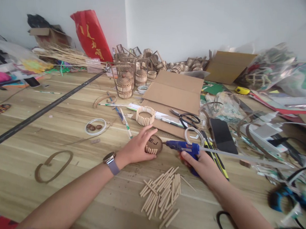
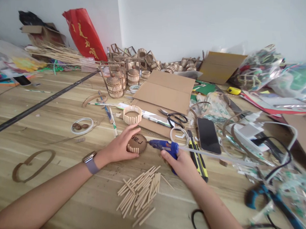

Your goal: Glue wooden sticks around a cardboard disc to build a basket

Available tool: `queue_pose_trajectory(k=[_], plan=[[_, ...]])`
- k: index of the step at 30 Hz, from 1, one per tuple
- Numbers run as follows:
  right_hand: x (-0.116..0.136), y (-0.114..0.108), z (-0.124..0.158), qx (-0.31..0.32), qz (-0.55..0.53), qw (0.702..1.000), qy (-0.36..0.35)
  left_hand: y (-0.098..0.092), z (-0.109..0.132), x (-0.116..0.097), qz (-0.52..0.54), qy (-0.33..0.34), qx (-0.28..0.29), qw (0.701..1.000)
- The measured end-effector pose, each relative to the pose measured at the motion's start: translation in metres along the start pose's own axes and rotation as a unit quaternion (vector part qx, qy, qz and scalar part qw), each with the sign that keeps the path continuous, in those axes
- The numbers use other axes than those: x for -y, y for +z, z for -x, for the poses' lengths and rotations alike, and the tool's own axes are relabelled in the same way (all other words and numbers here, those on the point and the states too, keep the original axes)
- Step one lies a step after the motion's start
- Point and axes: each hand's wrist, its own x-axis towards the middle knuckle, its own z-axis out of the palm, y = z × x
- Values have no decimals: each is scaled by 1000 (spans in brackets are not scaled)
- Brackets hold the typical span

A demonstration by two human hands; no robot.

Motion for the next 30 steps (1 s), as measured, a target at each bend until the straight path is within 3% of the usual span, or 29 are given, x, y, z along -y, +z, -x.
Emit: queue_pose_trajectory(k=[3, 5, 7, 9, 12, 13, 15, 18, 23, 30], plan=[[0, -6, -2, 46, -101, 993, 34, 0, 0, 0, 5, 1, 3, 1000], [0, -11, -3, 53, -108, 992, 41, -1, 0, 0, 7, 1, 3, 1000], [0, -16, -4, 31, -21, 999, 37, -1, 0, 0, 6, 1, 4, 1000], [0, -21, -3, -45, 127, 991, -9, -1, -1, 0, 3, -2, 6, 1000], [2, -21, 1, -146, 289, 932, -163, -1, -1, -1, 0, -5, 7, 1000], [3, -19, 3, -133, 307, 916, -222, -1, -1, -1, -1, -5, 7, 1000], [7, -11, 7, -49, 309, 894, -320, -2, -1, -2, 0, -3, 6, 1000], [10, 5, 12, 38, 304, 862, -404, -3, -1, -2, 4, 0, 7, 1000], [14, 21, 17, 81, 344, 826, -440, -2, -1, -1, 12, 2, 6, 1000], [24, 27, 25, 70, 448, 757, -471, -2, -2, -2, 5, -5, 8, 1000]])
